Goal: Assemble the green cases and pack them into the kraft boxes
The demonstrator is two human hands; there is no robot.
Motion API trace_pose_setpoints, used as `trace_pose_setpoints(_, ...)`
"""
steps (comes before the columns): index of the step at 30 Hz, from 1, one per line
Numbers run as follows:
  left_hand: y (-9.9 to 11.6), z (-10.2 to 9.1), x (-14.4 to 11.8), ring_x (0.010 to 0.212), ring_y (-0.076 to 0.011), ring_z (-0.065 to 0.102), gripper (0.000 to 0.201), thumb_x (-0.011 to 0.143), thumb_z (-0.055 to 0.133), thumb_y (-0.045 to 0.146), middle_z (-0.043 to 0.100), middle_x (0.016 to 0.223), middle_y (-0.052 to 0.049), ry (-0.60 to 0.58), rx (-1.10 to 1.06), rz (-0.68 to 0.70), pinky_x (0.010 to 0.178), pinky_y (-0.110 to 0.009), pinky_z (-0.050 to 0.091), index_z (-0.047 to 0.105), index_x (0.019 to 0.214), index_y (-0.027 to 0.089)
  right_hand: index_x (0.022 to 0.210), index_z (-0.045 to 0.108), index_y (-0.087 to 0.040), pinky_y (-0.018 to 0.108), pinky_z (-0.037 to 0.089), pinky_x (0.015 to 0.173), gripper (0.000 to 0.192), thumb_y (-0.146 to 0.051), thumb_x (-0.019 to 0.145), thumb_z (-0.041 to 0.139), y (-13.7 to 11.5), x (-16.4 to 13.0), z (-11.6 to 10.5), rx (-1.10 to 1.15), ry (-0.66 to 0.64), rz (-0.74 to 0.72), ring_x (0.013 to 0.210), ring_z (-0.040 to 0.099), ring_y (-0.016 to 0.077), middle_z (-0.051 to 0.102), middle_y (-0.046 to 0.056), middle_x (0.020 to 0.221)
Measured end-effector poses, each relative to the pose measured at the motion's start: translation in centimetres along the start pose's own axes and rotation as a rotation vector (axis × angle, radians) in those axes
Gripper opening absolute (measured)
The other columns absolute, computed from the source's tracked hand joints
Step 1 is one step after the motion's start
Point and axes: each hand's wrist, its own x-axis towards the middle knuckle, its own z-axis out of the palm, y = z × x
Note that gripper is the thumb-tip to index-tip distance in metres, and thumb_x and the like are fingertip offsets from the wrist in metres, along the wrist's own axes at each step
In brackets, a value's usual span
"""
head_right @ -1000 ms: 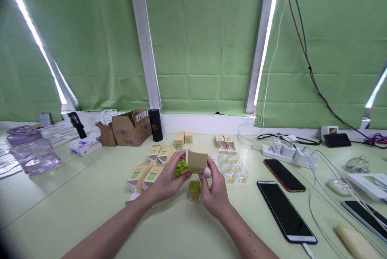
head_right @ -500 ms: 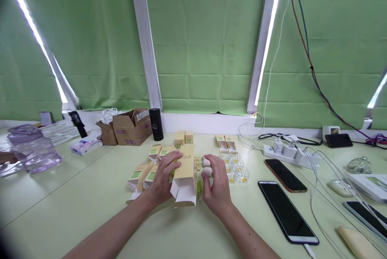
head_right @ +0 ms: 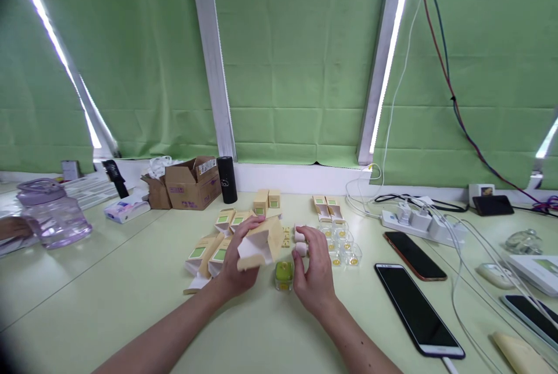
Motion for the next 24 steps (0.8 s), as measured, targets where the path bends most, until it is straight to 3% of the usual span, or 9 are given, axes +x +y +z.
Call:
trace_pose_setpoints(5, 0.0, 0.7, -0.2, 0.13, -0.0335, 0.062, 0.047, 0.096, 0.07, 0.038, 0.066, 0.135, -0.015, 0.126, -0.319, -0.444, 0.112, -0.049, 0.049, 0.055, 0.138, 0.021, 0.138, 0.053, -0.025, 0.055, 0.051, 0.101, 0.036, -0.026, 0.102, 0.053, -0.2, 0.0, 0.0, 0.005, 0.004, 0.002, 0.122, 0.057, 0.0319, 0.062, 0.013, 0.129)
trace_pose_setpoints(10, 0.7, 0.4, 1.1, 0.125, -0.0281, 0.065, 0.065, 0.094, 0.073, 0.048, 0.068, 0.132, -0.013, 0.178, -0.607, -0.623, 0.106, -0.042, 0.051, 0.041, 0.146, 0.025, 0.138, 0.052, -0.026, 0.056, 0.051, 0.103, 0.038, -0.025, 0.101, 0.053, -0.2, 0.0, -0.1, 0.004, -0.01, 0.019, 0.124, 0.057, 0.0328, 0.061, 0.013, 0.131)
trace_pose_setpoints(15, 1.0, 0.2, 1.5, 0.11, -0.0234, 0.071, 0.063, 0.093, 0.075, 0.049, 0.074, 0.117, -0.008, 0.19, -0.7, -0.706, 0.096, -0.037, 0.053, 0.037, 0.137, 0.027, 0.141, 0.05, -0.027, 0.058, 0.05, 0.106, 0.042, -0.022, 0.1, 0.053, -0.2, -0.1, 0.0, 0.038, -0.042, 0.02, 0.13, 0.055, 0.0336, 0.059, 0.013, 0.135)
trace_pose_setpoints(24, 1.2, 0.6, 1.4, 0.099, -0.0211, 0.074, 0.057, 0.09, 0.077, 0.055, 0.075, 0.109, -0.006, 0.082, -0.749, -0.773, 0.082, -0.031, 0.053, 0.039, 0.123, 0.028, 0.147, 0.049, -0.032, 0.058, 0.049, 0.114, 0.044, -0.022, 0.104, 0.049, -0.5, -0.2, 0.0, 0.135, -0.147, 0.009, 0.142, 0.049, 0.0325, 0.05, 0.013, 0.146)
